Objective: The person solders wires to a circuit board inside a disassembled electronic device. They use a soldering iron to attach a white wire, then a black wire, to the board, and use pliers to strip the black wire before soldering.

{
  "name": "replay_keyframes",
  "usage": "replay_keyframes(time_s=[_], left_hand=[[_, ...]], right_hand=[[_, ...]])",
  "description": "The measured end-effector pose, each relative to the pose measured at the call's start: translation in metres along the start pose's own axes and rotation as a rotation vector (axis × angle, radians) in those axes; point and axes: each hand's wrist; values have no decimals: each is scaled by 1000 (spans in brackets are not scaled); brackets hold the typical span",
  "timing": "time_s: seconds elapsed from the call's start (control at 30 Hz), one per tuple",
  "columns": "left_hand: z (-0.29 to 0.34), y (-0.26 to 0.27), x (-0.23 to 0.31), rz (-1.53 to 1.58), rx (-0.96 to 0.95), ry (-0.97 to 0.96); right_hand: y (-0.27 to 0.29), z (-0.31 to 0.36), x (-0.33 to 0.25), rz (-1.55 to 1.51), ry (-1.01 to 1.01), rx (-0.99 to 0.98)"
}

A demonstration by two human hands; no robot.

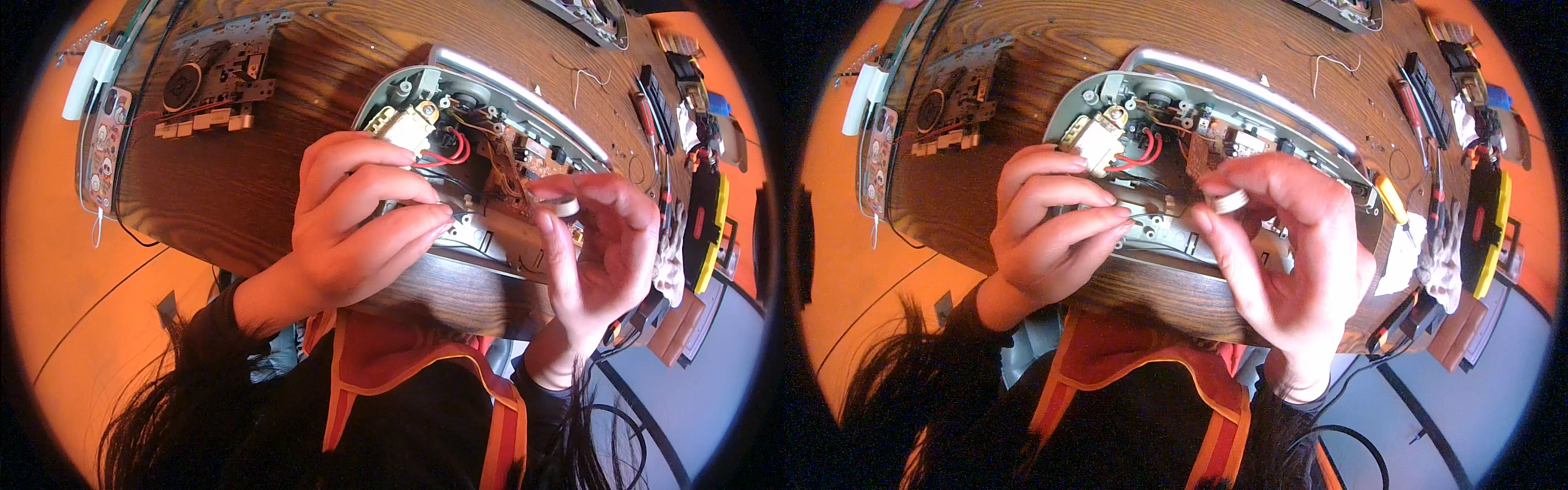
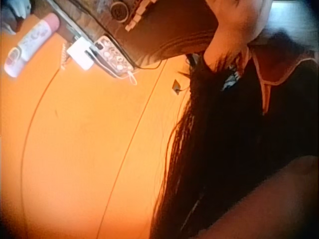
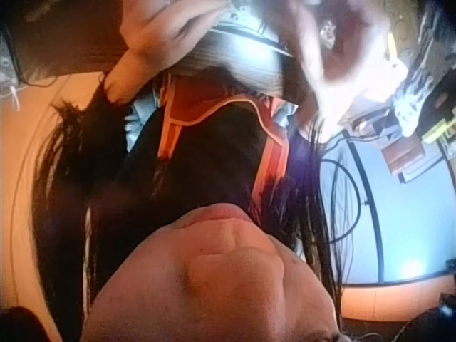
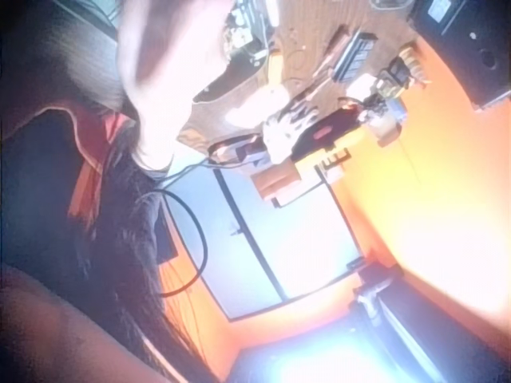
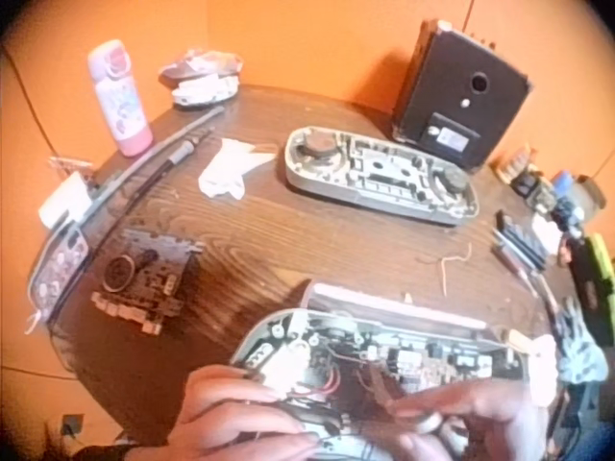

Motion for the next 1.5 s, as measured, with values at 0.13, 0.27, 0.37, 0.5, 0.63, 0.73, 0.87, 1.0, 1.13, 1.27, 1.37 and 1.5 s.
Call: replay_keyframes(time_s=[0.13,0.27,0.37,0.5,0.63,0.73,0.87,1.0,1.13,1.27,1.37,1.5], left_hand=[[0,0,-1,11,6,3],[1,0,0,4,-8,13],[3,-1,0,4,-5,24],[2,0,4,2,10,46],[-1,3,9,4,-16,74],[-1,4,10,-10,-17,80],[0,3,11,-27,-17,81],[-4,2,13,-30,-20,76],[-9,2,16,-60,-35,81],[-13,9,22,-131,-171,175],[-20,10,24,-150,-228,207],[-31,9,23,-218,-310,190]], right_hand=[[0,3,-6,-226,-44,181],[1,-3,4,-135,7,-38],[-15,-8,14,11,-47,-74],[-27,-13,8,345,96,-172],[-33,-12,7,244,94,-197],[-31,-9,9,205,26,-260],[-34,-11,7,289,12,-278],[-26,-13,6,191,74,-280],[-27,-14,7,262,113,-354],[-28,-13,4,195,33,-396],[-10,-7,-3,109,-27,-166],[7,2,-3,241,26,-136]])
Point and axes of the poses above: each hand's wrist, its own z-axis away from the middle knuckle, its own y-axis out of the back of the hand, x = y × z, and after that the axes turned 8 degrees about y, right-handed
